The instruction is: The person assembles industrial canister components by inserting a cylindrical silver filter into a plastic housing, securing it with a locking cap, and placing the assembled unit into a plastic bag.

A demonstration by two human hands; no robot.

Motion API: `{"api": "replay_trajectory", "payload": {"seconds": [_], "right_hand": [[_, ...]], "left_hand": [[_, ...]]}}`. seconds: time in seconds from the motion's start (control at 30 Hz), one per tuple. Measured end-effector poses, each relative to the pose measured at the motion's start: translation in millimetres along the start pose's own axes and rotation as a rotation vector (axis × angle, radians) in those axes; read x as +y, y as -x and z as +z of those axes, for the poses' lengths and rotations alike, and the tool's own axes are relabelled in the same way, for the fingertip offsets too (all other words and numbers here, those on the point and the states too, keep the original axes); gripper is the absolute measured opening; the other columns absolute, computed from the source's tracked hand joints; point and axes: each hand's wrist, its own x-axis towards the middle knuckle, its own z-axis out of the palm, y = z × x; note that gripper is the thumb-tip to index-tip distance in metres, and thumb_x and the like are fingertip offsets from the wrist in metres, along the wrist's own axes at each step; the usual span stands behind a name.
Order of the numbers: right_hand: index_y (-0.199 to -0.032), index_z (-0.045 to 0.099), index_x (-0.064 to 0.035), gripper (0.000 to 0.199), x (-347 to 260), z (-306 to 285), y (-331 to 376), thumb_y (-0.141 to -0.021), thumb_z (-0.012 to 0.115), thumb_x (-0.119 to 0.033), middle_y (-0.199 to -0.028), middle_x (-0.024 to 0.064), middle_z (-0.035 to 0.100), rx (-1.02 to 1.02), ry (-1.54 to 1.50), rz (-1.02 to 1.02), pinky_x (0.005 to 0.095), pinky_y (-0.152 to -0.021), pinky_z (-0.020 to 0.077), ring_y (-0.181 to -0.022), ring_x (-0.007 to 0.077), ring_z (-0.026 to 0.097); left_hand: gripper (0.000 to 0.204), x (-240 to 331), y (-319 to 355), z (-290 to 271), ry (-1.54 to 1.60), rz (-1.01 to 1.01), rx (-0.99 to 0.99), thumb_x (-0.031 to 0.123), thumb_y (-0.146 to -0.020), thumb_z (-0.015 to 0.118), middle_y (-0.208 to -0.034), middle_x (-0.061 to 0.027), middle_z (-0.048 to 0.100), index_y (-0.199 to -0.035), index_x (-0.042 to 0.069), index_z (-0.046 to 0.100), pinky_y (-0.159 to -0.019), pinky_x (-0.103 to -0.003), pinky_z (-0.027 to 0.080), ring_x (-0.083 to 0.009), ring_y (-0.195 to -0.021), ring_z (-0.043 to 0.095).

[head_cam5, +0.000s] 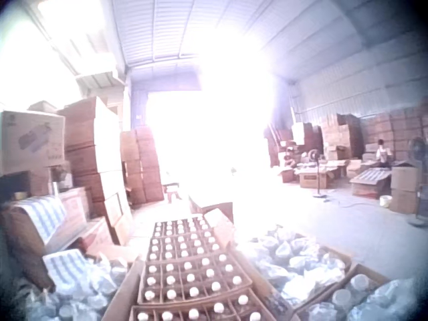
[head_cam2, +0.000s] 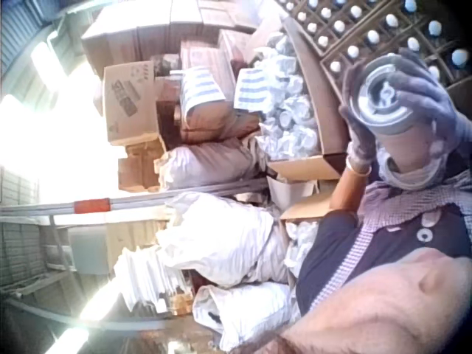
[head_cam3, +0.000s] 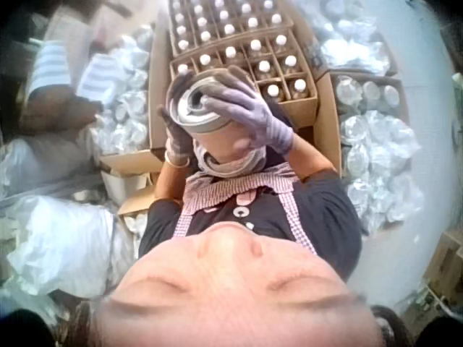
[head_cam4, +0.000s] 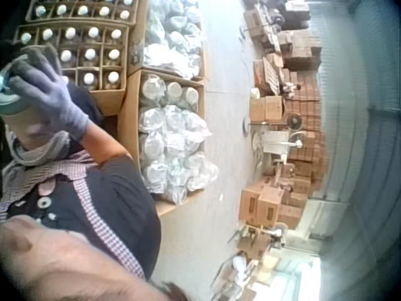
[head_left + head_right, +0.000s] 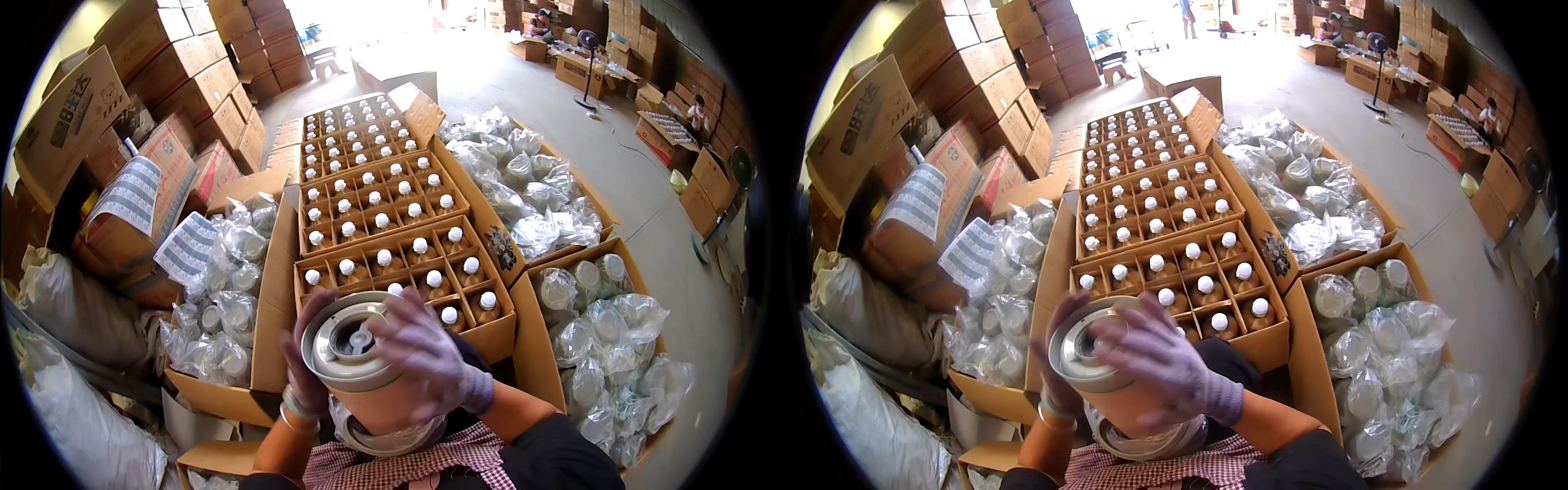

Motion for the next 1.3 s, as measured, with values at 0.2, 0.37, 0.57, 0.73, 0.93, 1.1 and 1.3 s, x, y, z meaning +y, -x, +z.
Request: {"api": "replay_trajectory", "payload": {"seconds": [0.2,0.37,0.57,0.73,0.93,1.1,1.3], "right_hand": [[-0.153,0.049,0.0013,0.091,65.2,-14.5,34.5,-0.103,0.033,-0.073,-0.158,0.0215,0.048,0.089,-0.563,0.556,0.0443,-0.125,0.0275,-0.15,0.0339,0.041],[-0.152,0.049,-0.0028,0.082,42.5,13.3,-13.9,-0.094,0.07,-0.057,-0.155,0.018,0.048,0.016,-0.57,0.203,0.0443,-0.123,0.0291,-0.149,0.0297,0.04],[-0.141,0.059,-0.0038,0.067,91.0,28.9,-41.9,-0.109,0.043,-0.06,-0.127,0.0079,0.067,0.093,-0.958,0.597,0.031,-0.101,0.0494,-0.113,0.0146,0.062],[-0.122,0.071,-0.0057,0.051,226.3,4.9,31.8,-0.094,0.071,-0.048,-0.11,0.0145,0.075,0.036,0.075,0.781,0.0389,-0.09,0.0565,-0.108,0.0249,0.07],[-0.153,0.046,-0.0168,0.083,341.8,-124.3,172.2,-0.083,0.078,-0.047,-0.158,0.0146,0.043,-0.474,1.486,1.141,0.0571,-0.122,0.0269,-0.15,0.0355,0.037],[-0.121,0.072,-0.0141,0.028,361.9,-146.6,213.6,-0.1,0.058,-0.026,-0.158,0.0139,0.044,-0.611,1.433,0.882,0.0573,-0.125,0.0218,-0.15,0.0382,0.036],[-0.11,0.076,-0.0154,0.025,369.4,-113.6,201.3,-0.099,0.055,-0.025,-0.122,0.0137,0.071,-0.902,1.519,0.674,0.0592,-0.12,0.0263,-0.136,0.035,0.053]], "left_hand": [[0.081,19.4,96.1,-37.8,1.282,-0.314,-0.494,0.064,-0.1,0.051,-0.15,-0.0166,0.055,-0.152,0.003,0.045,-0.093,-0.041,0.053,-0.0226,-0.122,0.059],[0.124,-1.0,-1.3,-21.9,0.019,0.389,-0.093,0.08,-0.082,0.067,-0.165,-0.0236,0.034,-0.164,0.0,0.019,-0.124,-0.052,0.033,-0.0375,-0.153,0.035],[0.077,31.4,-50.4,-57.1,-0.544,0.201,-0.001,0.06,-0.09,0.071,-0.13,-0.0185,0.067,-0.128,-0.005,0.062,-0.105,-0.039,0.05,-0.0259,-0.121,0.064],[0.084,-12.7,-52.3,-76.0,0.429,0.257,0.075,0.073,-0.099,0.049,-0.15,-0.0106,0.054,-0.152,0.008,0.048,-0.118,-0.049,0.038,-0.0285,-0.135,0.052],[0.113,-5.2,-36.2,-37.0,0.536,-0.021,-0.247,0.089,-0.084,0.051,-0.16,-0.0157,0.045,-0.161,0.008,0.033,-0.122,-0.056,0.035,-0.0362,-0.146,0.045],[0.093,-4.7,-48.9,-29.8,0.355,-0.205,-0.064,0.077,-0.094,0.052,-0.152,-0.0129,0.054,-0.155,0.008,0.044,-0.116,-0.055,0.042,-0.0321,-0.137,0.053],[0.08,-20.3,-62.0,-29.3,0.546,-0.214,-0.049,0.071,-0.1,0.049,-0.146,-0.0147,0.06,-0.15,0.009,0.052,-0.116,-0.055,0.042,-0.0325,-0.132,0.057]]}}
